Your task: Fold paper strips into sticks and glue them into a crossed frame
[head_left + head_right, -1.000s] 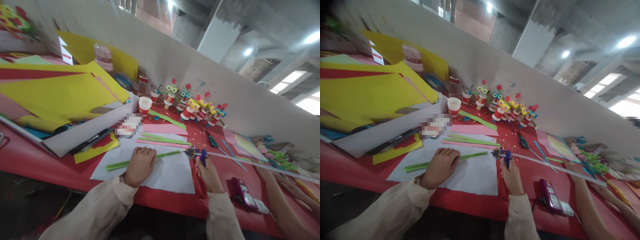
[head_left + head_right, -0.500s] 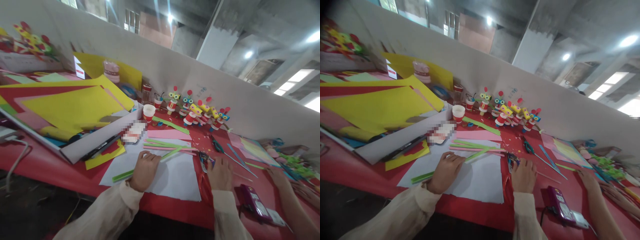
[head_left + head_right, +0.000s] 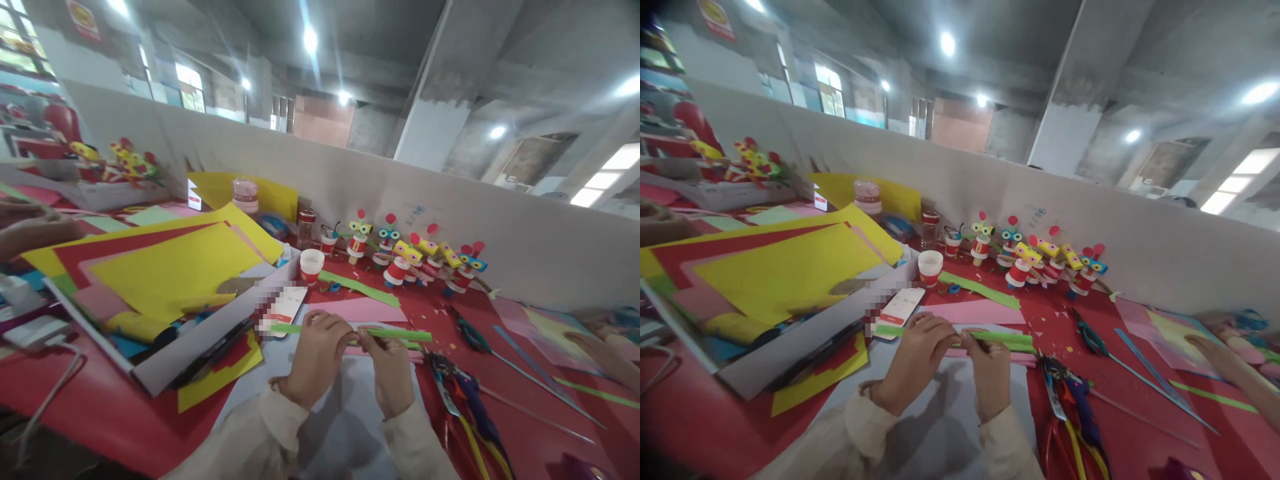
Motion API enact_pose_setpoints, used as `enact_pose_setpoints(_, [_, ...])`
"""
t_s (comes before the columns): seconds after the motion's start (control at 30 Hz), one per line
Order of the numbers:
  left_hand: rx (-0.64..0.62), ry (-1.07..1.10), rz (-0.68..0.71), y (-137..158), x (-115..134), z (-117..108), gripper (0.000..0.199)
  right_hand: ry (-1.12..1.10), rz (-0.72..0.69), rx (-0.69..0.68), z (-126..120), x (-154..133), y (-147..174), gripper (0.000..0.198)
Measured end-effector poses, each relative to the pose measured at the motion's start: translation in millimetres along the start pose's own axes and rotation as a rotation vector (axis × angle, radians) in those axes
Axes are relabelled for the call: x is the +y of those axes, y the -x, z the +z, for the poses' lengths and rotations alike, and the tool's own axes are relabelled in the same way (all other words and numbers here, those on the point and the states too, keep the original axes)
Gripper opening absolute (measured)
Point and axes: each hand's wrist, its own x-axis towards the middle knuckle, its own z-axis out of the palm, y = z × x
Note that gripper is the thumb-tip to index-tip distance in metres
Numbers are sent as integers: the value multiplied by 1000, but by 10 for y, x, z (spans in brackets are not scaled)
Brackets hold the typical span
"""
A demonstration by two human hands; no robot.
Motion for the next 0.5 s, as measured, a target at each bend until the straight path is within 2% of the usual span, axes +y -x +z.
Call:
enact_pose_setpoints(0.2, [66,-110,135,-166,-219,45,20,-196,-23,203,-195,44,-98,23])
enact_pose_setpoints(0.4, [126,-157,201,-164,-343,-23,18,-311,-54,290,-353,-29,-113,18])
enact_pose_setpoints(0.5, [163,-221,170,-168,-402,-82,18,-299,-142,384,-505,-72,-144,16])
